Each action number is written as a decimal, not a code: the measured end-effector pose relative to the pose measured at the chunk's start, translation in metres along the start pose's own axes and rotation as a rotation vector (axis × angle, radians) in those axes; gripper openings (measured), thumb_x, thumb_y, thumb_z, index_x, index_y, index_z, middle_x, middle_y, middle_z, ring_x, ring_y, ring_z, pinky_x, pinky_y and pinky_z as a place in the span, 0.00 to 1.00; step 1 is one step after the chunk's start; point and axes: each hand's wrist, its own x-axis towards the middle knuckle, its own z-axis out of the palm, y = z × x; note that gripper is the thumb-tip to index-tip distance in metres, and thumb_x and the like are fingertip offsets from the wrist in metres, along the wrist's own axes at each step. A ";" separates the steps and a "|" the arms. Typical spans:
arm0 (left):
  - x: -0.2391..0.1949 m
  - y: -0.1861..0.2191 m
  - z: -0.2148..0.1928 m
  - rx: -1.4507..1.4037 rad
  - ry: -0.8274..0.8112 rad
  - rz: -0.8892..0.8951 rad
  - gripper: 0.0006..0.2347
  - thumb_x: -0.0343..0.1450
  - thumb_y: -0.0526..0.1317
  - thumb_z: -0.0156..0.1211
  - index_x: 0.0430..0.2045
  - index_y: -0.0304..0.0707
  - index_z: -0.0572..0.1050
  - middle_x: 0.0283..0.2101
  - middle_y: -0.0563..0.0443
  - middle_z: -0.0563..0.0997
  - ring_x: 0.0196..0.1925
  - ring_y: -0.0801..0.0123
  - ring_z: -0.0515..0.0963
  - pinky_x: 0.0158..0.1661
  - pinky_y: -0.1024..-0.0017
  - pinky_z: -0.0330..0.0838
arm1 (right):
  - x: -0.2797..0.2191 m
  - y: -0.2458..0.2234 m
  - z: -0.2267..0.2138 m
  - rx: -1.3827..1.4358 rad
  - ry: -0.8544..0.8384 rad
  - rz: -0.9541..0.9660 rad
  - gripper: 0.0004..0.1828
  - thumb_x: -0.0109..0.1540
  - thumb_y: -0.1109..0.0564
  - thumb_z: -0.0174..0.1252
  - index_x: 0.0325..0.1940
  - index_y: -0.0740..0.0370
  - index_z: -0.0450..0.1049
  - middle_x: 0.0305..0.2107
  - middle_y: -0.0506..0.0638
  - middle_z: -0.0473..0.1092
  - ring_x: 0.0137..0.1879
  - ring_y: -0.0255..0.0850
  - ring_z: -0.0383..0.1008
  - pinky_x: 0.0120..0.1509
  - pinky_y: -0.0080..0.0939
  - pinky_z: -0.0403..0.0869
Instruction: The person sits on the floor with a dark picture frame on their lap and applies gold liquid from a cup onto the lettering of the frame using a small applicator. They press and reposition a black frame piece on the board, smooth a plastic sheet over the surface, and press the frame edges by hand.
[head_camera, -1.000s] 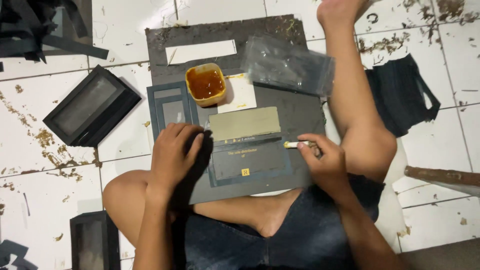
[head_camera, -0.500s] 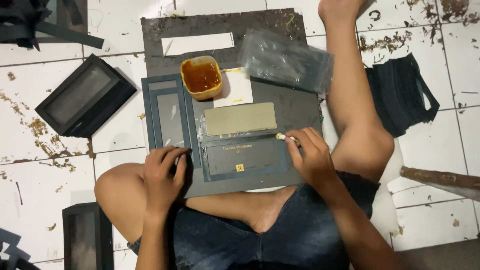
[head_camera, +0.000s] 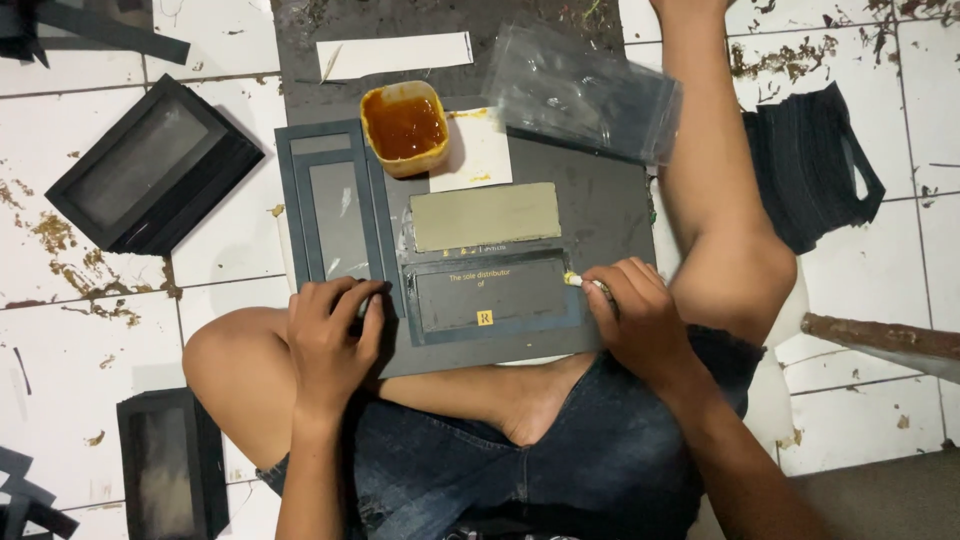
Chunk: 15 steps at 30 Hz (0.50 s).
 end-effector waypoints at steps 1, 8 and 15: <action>0.004 0.003 0.000 -0.001 -0.005 0.000 0.04 0.70 0.33 0.68 0.35 0.44 0.84 0.33 0.50 0.78 0.34 0.58 0.77 0.39 0.66 0.66 | -0.001 -0.002 -0.001 0.001 -0.001 0.004 0.08 0.70 0.55 0.54 0.42 0.59 0.75 0.25 0.50 0.67 0.34 0.49 0.71 0.43 0.46 0.70; 0.061 0.045 0.026 -0.163 -0.124 0.110 0.03 0.70 0.39 0.68 0.35 0.46 0.83 0.33 0.52 0.79 0.36 0.57 0.76 0.39 0.64 0.69 | -0.011 -0.004 0.000 0.031 -0.006 0.024 0.07 0.70 0.57 0.53 0.45 0.60 0.75 0.27 0.51 0.66 0.36 0.49 0.71 0.46 0.46 0.70; 0.125 0.079 0.110 -0.275 -0.480 0.314 0.05 0.69 0.41 0.65 0.26 0.40 0.82 0.28 0.45 0.82 0.34 0.48 0.80 0.37 0.57 0.72 | -0.019 -0.014 0.003 0.068 0.039 0.150 0.08 0.66 0.62 0.58 0.49 0.62 0.76 0.31 0.52 0.69 0.39 0.51 0.73 0.47 0.48 0.72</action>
